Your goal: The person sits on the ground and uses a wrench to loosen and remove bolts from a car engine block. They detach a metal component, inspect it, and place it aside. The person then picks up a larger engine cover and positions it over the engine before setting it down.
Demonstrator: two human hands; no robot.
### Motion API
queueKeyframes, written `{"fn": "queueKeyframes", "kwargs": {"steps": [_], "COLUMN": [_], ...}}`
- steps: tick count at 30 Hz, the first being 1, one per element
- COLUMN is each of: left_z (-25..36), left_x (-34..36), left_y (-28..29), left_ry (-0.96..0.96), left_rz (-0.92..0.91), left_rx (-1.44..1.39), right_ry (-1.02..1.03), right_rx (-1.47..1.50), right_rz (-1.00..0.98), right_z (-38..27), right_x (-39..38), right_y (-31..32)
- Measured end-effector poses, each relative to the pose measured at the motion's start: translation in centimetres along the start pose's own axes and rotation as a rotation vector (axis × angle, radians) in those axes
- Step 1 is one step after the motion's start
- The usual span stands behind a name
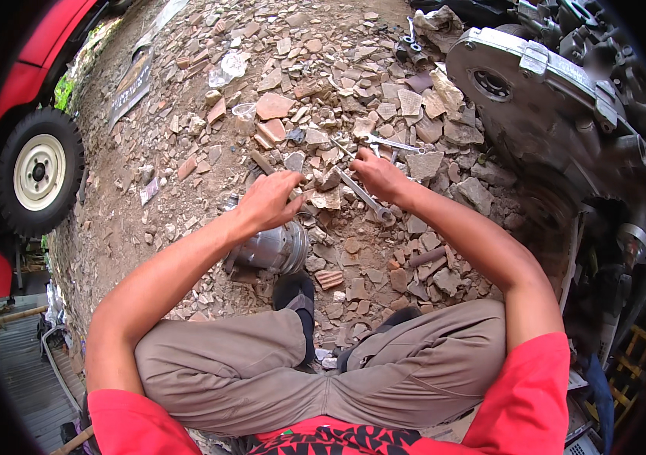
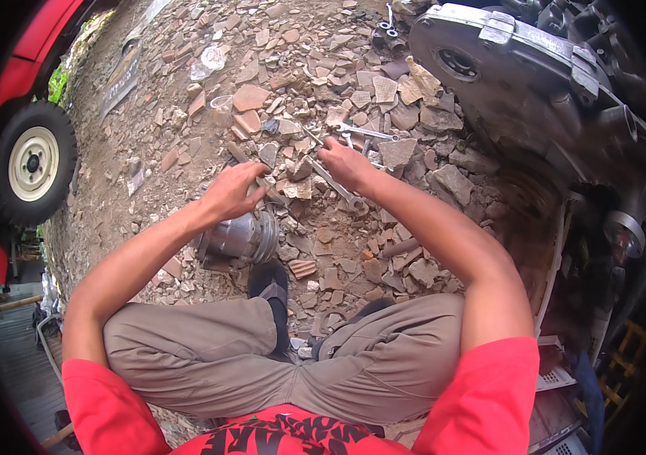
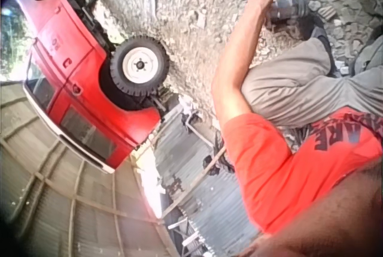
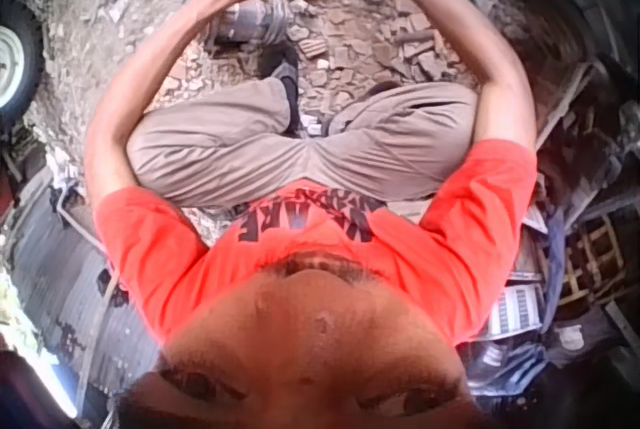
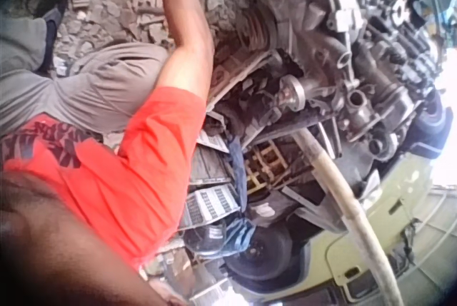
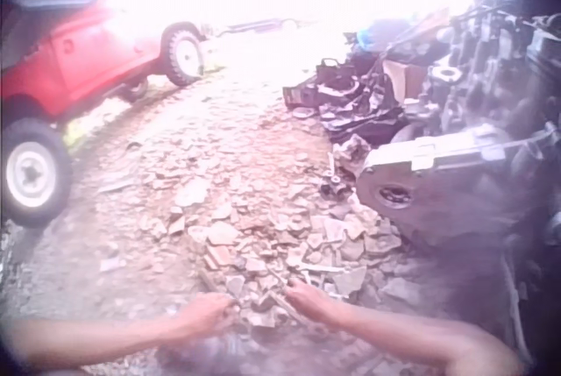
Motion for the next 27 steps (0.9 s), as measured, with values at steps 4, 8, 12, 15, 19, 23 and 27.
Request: {"fn": "queueKeyframes", "kwargs": {"steps": [4, 8, 12, 15, 19, 23, 27], "left_z": [1.4, 0.9, -1.5, 0.5, 3.6, 5.1, 4.0], "left_x": [2.5, 4.0, 5.2, 6.2, 7.4, 7.3, 7.4], "left_y": [3.7, 4.9, 1.2, 2.3, 3.6, 3.5, 2.2], "left_ry": [-0.088, -0.004, 0.363, 0.31, 0.109, -0.004, 0.072], "left_rz": [0.321, 0.389, 0.224, 0.212, 0.149, 0.108, 0.125], "left_rx": [-0.21, -0.389, -1.132, -1.221, -1.184, -1.187, -1.272], "right_ry": [-0.251, -0.308, -0.238, -0.222, -0.23, -0.26, -0.143], "right_rx": [0.581, 1.039, 1.02, 1.042, 1.057, 1.082, 1.129], "right_rz": [0.069, -0.074, 0.098, 0.148, 0.174, 0.181, 0.171], "right_z": [0.7, -1.8, -3.5, -4.0, -3.9, -4.8, -6.2], "right_x": [-0.5, -1.7, -3.7, -6.0, -8.0, -9.7, -10.5], "right_y": [3.7, 6.0, 9.8, 11.4, 12.4, 13.1, 13.2]}}
Point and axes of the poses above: each hand's wrist, its own x-axis towards the middle knuckle, its own y-axis out of the back of the hand, z = x × y, the point moved 10 cm from there along x, towards the middle knuckle, and after that the axes turned 10 degrees about -y, right-handed, at the moved point
